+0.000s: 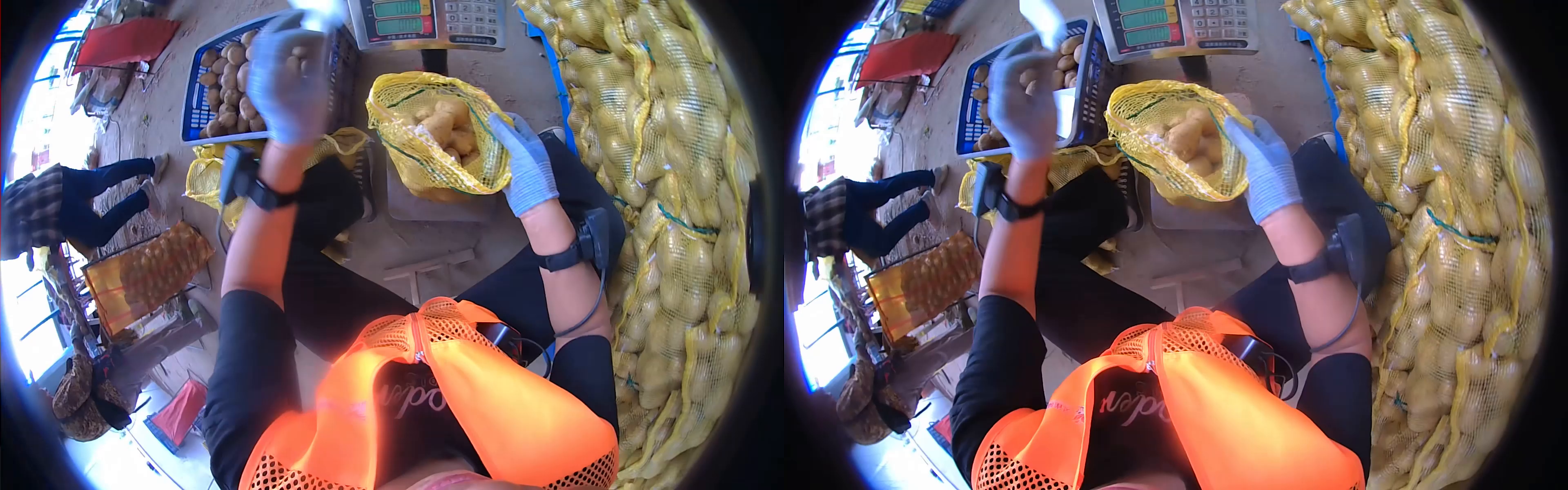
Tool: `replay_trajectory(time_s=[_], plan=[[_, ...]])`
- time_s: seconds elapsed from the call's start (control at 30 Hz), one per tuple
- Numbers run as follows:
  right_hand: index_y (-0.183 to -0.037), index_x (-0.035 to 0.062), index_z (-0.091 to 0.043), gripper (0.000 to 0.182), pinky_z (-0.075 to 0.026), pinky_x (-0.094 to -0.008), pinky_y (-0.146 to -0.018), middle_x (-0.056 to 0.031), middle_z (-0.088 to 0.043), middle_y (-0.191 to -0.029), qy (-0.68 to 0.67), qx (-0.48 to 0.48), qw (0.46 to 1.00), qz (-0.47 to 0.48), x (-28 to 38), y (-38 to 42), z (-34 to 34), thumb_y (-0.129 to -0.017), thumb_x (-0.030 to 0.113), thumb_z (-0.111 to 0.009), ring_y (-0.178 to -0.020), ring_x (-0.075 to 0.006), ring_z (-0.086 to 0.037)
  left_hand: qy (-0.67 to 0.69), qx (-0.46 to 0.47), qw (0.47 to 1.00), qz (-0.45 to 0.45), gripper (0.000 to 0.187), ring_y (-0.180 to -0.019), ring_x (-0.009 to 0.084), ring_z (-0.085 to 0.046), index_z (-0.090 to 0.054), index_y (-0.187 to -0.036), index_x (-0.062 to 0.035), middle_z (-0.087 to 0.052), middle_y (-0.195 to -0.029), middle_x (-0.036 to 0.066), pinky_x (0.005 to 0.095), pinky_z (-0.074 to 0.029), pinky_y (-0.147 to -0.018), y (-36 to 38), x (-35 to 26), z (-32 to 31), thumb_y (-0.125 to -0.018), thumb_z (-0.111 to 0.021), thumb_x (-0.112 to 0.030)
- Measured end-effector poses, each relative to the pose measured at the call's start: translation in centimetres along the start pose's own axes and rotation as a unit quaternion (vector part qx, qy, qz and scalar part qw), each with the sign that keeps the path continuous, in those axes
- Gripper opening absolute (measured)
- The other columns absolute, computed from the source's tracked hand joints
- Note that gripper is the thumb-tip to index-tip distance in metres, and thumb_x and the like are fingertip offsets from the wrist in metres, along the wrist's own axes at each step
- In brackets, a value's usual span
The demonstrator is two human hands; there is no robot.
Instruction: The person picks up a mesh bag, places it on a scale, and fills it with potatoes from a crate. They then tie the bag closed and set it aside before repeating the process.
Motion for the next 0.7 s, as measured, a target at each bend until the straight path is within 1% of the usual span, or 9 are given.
replay_trajectory(time_s=[0.1,0.17,0.27,0.33,0.5,0.57,0.6,0.63,0.7], plan=[[-0.104,0.0048,-0.058,0.017,-0.049,-0.0261,-0.080,-0.0042,-0.061,-0.100,0.011,0.014,1.000,0.019,0.1,-0.5,0.2,-0.089,0.013,-0.059,-0.092,-0.0124,-0.060,0.136,0.284,0.919,-0.238,0.008,-0.086,0.0278,-0.061,-0.065,-0.081,-0.0075,-0.063,-0.091,0.012,0.0370,-0.049,-0.075,3.2,-13.0,-4.8,-0.077,-0.059,-0.004],[-0.101,0.0057,-0.058,0.015,-0.050,-0.0269,-0.079,-0.0038,-0.062,-0.097,-0.047,0.003,0.998,0.032,0.7,-0.4,0.5,-0.088,0.013,-0.060,-0.089,-0.0127,-0.061,0.041,0.574,0.805,-0.144,0.013,-0.089,0.0321,-0.061,-0.065,-0.084,-0.0075,-0.062,-0.097,0.013,0.0394,-0.049,-0.076,9.8,-12.8,-9.9,-0.076,-0.055,-0.006],[-0.094,0.0051,-0.061,0.013,-0.046,-0.0223,-0.072,-0.0012,-0.062,-0.089,-0.035,-0.021,0.997,0.066,2.1,0.0,1.4,-0.088,0.016,-0.062,-0.079,-0.0071,-0.057,0.021,0.698,0.708,-0.106,0.019,-0.090,0.0312,-0.062,-0.069,-0.091,-0.0084,-0.065,-0.097,0.015,0.0397,-0.049,-0.076,13.4,-11.1,-11.6,-0.080,-0.053,-0.010],[-0.091,0.0066,-0.062,0.013,-0.046,-0.0226,-0.065,0.0010,-0.060,-0.081,-0.013,-0.023,0.997,0.070,2.2,0.0,1.9,-0.086,0.018,-0.065,-0.071,-0.0070,-0.055,-0.067,0.810,0.578,-0.072,0.018,-0.086,0.0338,-0.062,-0.067,-0.088,-0.0096,-0.065,-0.088,0.013,0.0386,-0.049,-0.075,13.1,-11.2,-9.9,-0.076,-0.054,-0.011],[-0.080,0.0075,-0.062,0.018,-0.037,-0.0224,-0.047,0.0060,-0.052,-0.062,0.208,0.079,0.975,0.016,5.1,0.8,2.1,-0.080,0.023,-0.072,-0.053,-0.0034,-0.043,-0.161,0.765,0.622,-0.044,0.020,-0.082,0.0325,-0.063,-0.067,-0.091,-0.0119,-0.066,-0.085,0.015,0.0393,-0.049,-0.075,11.0,-8.1,-8.6,-0.082,-0.050,-0.016],[-0.077,0.0074,-0.061,0.019,-0.032,-0.0200,-0.045,0.0053,-0.051,-0.061,0.371,0.071,0.890,0.255,8.0,1.3,2.2,-0.079,0.022,-0.073,-0.053,-0.0012,-0.040,-0.200,0.700,0.668,-0.155,0.021,-0.083,0.0317,-0.063,-0.066,-0.095,-0.0122,-0.066,-0.093,0.015,0.0378,-0.050,-0.074,9.0,-7.8,-8.0,-0.086,-0.050,-0.022],[-0.076,0.0072,-0.060,0.018,-0.031,-0.0195,-0.045,0.0049,-0.050,-0.060,0.376,0.054,0.884,0.273,8.9,2.0,2.6,-0.079,0.020,-0.073,-0.053,-0.0010,-0.038,-0.190,0.673,0.713,0.052,0.021,-0.084,0.0282,-0.063,-0.063,-0.102,-0.0100,-0.064,-0.104,0.013,0.0353,-0.050,-0.073,7.1,-7.5,-7.2,-0.086,-0.055,-0.022],[-0.076,0.0072,-0.060,0.018,-0.031,-0.0195,-0.045,0.0049,-0.050,-0.060,0.372,0.055,0.882,0.284,9.7,3.0,2.6,-0.079,0.020,-0.073,-0.053,-0.0010,-0.038,-0.197,0.666,0.718,0.047,0.021,-0.084,0.0282,-0.063,-0.063,-0.102,-0.0100,-0.064,-0.104,0.013,0.0353,-0.050,-0.073,7.4,-8.2,-6.9,-0.086,-0.055,-0.022],[-0.080,0.0070,-0.058,0.014,-0.039,-0.0224,-0.044,0.0035,-0.050,-0.057,0.231,0.019,0.944,0.234,11.2,4.8,2.0,-0.083,0.016,-0.067,-0.046,-0.0056,-0.046,0.088,0.446,0.887,0.076,0.026,-0.083,0.0237,-0.063,-0.061,-0.108,-0.0075,-0.061,-0.108,0.010,0.0329,-0.050,-0.070,4.0,-10.8,-4.9,-0.084,-0.062,-0.017]])
Point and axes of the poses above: each hand's wrist, its own y-axis away from the middle knuckle, its own z-axis out of the back of the hand, x = y × z, the point moved 7 cm from there along -y, towards the middle knuckle
